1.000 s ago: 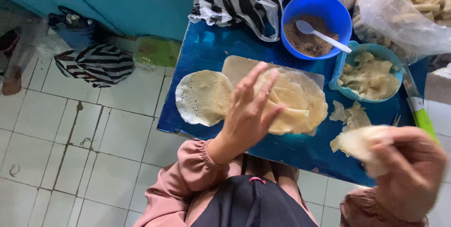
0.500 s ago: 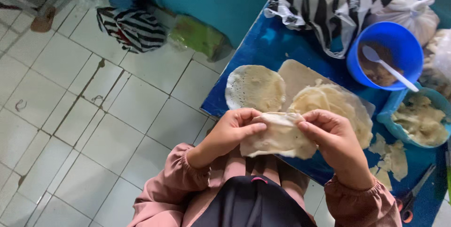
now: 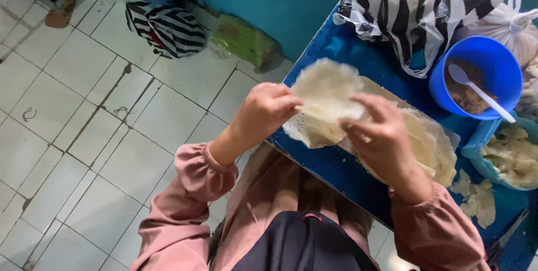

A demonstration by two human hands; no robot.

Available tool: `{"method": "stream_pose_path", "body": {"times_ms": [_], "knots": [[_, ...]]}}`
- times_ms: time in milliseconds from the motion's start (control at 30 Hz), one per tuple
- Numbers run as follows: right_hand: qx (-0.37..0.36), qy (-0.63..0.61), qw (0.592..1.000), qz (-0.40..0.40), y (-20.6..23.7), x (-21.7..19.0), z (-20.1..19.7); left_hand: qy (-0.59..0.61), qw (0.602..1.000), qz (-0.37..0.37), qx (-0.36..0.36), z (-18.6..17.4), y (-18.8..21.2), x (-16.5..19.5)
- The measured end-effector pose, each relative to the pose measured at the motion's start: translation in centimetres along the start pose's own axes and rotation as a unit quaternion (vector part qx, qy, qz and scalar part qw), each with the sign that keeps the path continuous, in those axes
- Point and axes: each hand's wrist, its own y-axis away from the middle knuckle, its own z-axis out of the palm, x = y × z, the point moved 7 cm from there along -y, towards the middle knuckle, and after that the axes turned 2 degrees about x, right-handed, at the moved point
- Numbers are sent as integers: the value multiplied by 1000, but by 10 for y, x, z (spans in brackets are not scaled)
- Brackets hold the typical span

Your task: The person sits at a small blue table and stretches thin dough sheets by hand, pulling each piece wider and thinner, then places it onto a growing round stack on a cutting board. They repeat this with piece after piece, occasionally setting torn scraps aside on the table.

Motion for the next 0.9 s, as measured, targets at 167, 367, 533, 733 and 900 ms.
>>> {"method": "stream_pose_path", "body": {"times_ms": [167,367,533,733,900], "knots": [[-59,51,997,-5,26,7,31,-67,997,1,-26,21,40,-11],[-55,38,998,-21,30,7,32,-64,998,-4,-21,16,45,-14],[-81,52,995,-35,35,1,36,-104,993,15,-51,14,51,-14],[-103,55,992,-52,39,-7,37,-65,995,-12,-69,12,51,-15],[-40,74,996,9,53,-3,-10,-52,997,-25,-42,0,44,-1]]}}
